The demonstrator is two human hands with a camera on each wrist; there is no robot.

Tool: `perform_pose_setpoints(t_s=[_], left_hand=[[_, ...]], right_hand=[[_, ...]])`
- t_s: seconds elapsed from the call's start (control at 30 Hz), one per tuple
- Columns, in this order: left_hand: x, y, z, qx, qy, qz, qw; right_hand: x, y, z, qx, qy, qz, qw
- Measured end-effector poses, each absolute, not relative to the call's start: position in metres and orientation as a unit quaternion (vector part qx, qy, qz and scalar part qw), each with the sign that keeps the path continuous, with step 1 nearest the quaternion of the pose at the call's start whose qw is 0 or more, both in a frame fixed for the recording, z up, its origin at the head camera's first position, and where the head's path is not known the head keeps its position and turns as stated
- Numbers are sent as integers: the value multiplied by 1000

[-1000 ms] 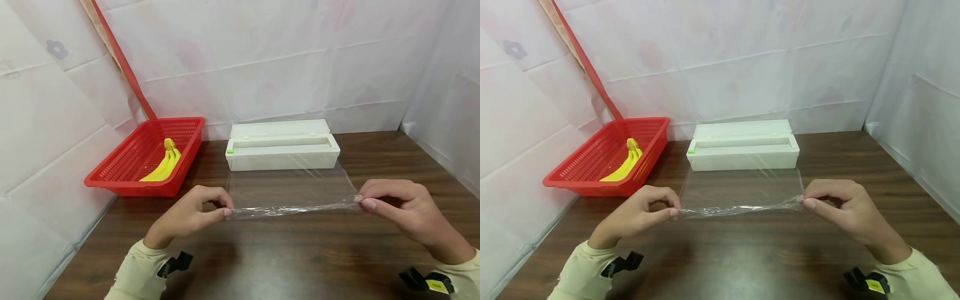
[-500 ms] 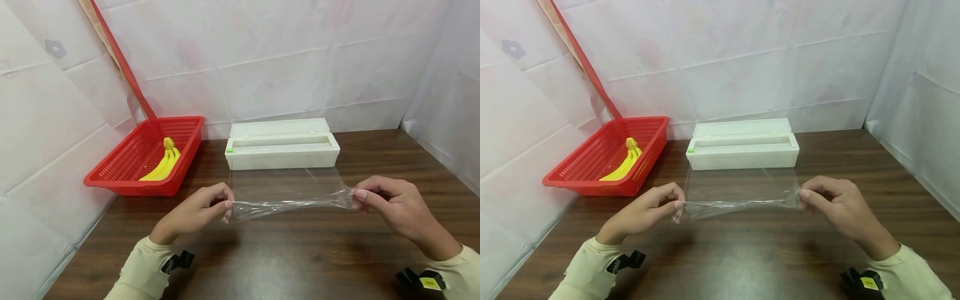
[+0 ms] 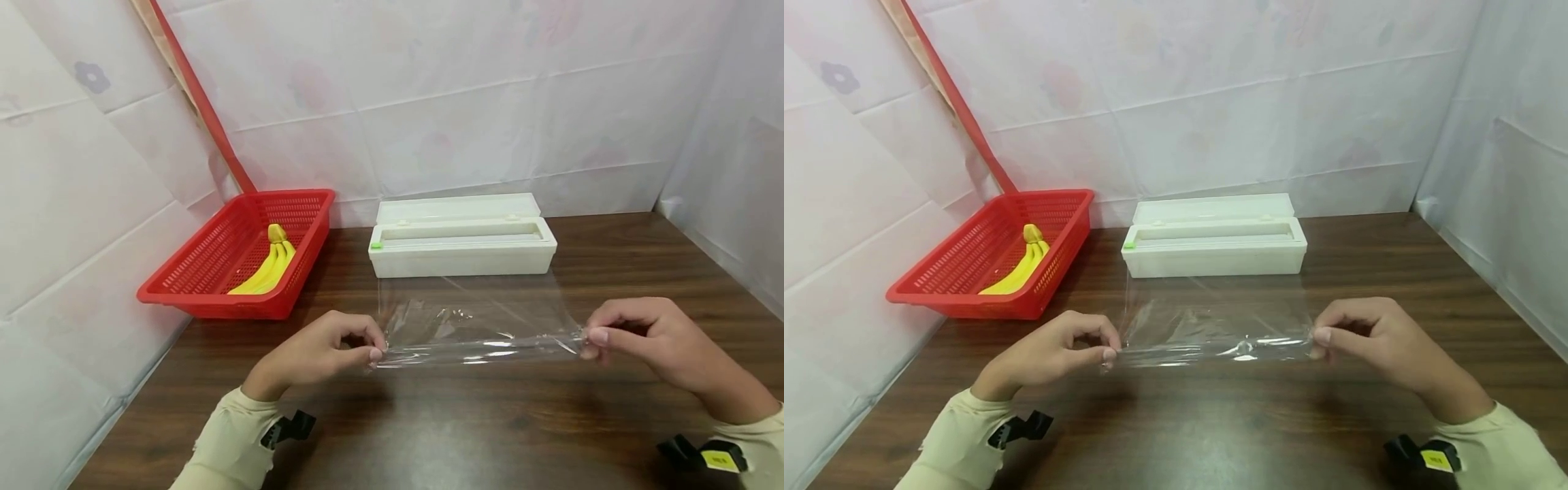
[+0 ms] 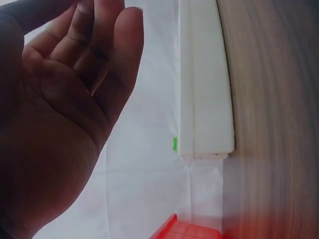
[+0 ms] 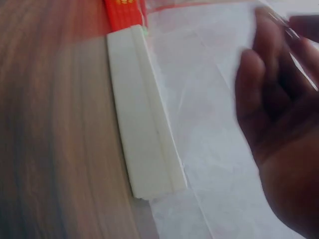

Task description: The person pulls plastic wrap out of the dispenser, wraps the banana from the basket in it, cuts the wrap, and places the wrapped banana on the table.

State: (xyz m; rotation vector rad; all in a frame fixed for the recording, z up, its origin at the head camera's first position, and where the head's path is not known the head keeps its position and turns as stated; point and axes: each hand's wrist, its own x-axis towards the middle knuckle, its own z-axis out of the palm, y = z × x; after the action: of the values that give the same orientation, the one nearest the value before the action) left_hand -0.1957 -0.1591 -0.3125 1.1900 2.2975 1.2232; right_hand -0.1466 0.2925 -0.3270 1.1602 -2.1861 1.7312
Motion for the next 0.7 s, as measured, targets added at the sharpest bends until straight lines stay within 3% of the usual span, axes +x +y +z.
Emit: perform_pose_setpoints(t_s=[0.1, 0.37, 0.57, 0.7], left_hand=[[-196, -160, -315, 427, 786, 416, 164], [-196, -158, -324, 419, 795, 370, 237], [-199, -156, -329, 424, 803, 341, 241], [-201, -153, -334, 434, 802, 327, 247]], right_hand=[[-149, 297, -327, 422, -730, 537, -3], [-159, 291, -337, 510, -710, 474, -104], [-156, 288, -340, 464, -730, 476, -161], [-153, 289, -339, 410, -771, 457, -171]])
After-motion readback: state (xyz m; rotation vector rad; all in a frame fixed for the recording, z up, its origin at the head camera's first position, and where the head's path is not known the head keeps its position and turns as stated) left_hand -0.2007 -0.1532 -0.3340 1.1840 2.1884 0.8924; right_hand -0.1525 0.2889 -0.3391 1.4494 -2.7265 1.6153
